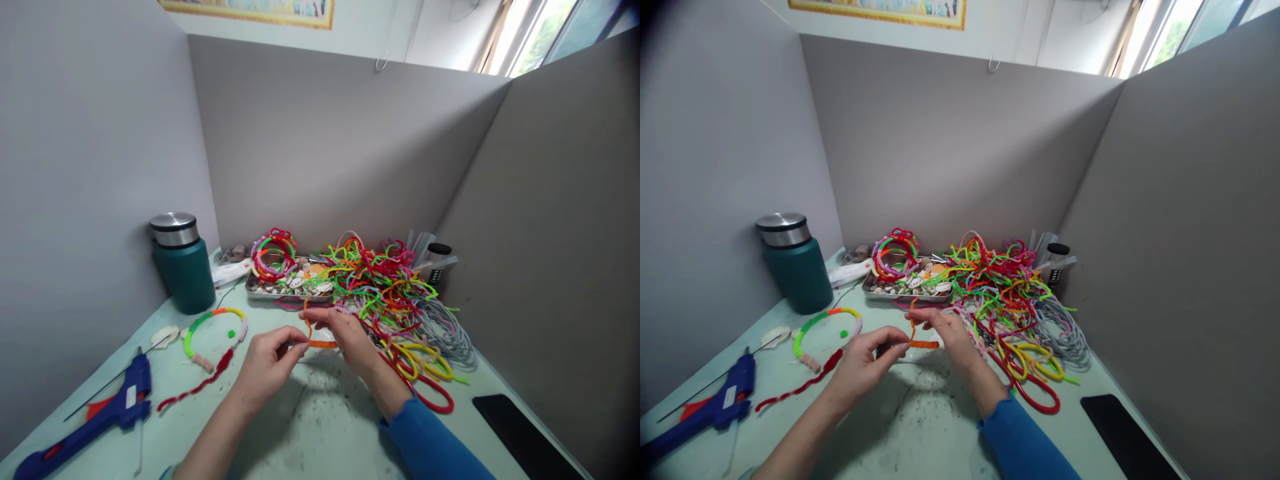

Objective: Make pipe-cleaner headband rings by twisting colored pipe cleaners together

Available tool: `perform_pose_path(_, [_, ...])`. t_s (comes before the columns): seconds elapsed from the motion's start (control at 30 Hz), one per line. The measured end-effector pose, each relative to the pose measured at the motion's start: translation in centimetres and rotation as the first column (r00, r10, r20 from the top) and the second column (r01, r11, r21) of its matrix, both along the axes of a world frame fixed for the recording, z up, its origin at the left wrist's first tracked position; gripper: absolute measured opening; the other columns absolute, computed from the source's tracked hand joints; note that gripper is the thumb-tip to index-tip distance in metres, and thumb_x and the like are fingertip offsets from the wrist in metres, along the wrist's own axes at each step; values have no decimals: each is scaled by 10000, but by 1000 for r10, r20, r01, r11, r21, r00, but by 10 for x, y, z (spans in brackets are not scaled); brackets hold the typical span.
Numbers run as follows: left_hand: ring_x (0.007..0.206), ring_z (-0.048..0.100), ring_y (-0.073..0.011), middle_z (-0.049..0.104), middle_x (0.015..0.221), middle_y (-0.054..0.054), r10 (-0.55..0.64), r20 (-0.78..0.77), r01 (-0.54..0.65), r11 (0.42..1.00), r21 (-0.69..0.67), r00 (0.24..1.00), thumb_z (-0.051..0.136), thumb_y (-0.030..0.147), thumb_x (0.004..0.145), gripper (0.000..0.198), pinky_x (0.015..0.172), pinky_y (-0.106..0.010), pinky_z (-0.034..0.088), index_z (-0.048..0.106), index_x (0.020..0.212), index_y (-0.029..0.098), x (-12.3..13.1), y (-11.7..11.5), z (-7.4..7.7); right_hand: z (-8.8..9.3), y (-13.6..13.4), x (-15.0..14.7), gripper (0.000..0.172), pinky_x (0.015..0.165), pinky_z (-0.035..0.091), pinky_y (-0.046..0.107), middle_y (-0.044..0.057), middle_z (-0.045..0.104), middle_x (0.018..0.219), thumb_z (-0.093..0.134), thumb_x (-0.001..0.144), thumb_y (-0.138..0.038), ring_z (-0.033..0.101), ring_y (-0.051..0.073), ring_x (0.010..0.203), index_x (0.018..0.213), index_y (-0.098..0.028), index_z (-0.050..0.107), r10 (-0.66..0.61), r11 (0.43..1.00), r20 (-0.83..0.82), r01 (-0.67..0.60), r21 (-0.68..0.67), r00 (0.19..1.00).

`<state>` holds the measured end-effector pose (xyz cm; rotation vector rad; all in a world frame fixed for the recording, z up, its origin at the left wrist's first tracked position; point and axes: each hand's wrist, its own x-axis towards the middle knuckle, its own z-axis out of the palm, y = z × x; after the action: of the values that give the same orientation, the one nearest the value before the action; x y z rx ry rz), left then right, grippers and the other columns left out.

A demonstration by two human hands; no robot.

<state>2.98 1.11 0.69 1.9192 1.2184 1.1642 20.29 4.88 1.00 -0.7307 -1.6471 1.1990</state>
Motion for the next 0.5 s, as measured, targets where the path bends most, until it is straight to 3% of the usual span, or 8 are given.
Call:
perform_pose_path(0.27, [470, 456, -107, 553, 543, 24, 67, -47, -68, 997, -24, 997, 529, 358, 808, 271, 478, -205, 334, 651, 950, 163, 0, 1, -6, 9, -7, 0, 384, 894, 400, 369, 54, 648, 1075, 327, 939, -369, 545, 208, 1018, 1065, -232, 662, -79, 963, 42, 66, 261, 996])
perform_pose_path(0.5, [465, 393, -95, 493, 528, 38, 86, -87, -85, 996, 17, 993, 487, 370, 833, 266, 470, -201, 289, 650, 852, 161, 0, 1, -4, 15, -18, -3, 346, 921, 382, 425, 72, 631, 1085, 382, 918, -355, 503, 224, 1044, 1147, -239, 615, -117, 849, 114, 40, 528, 987])
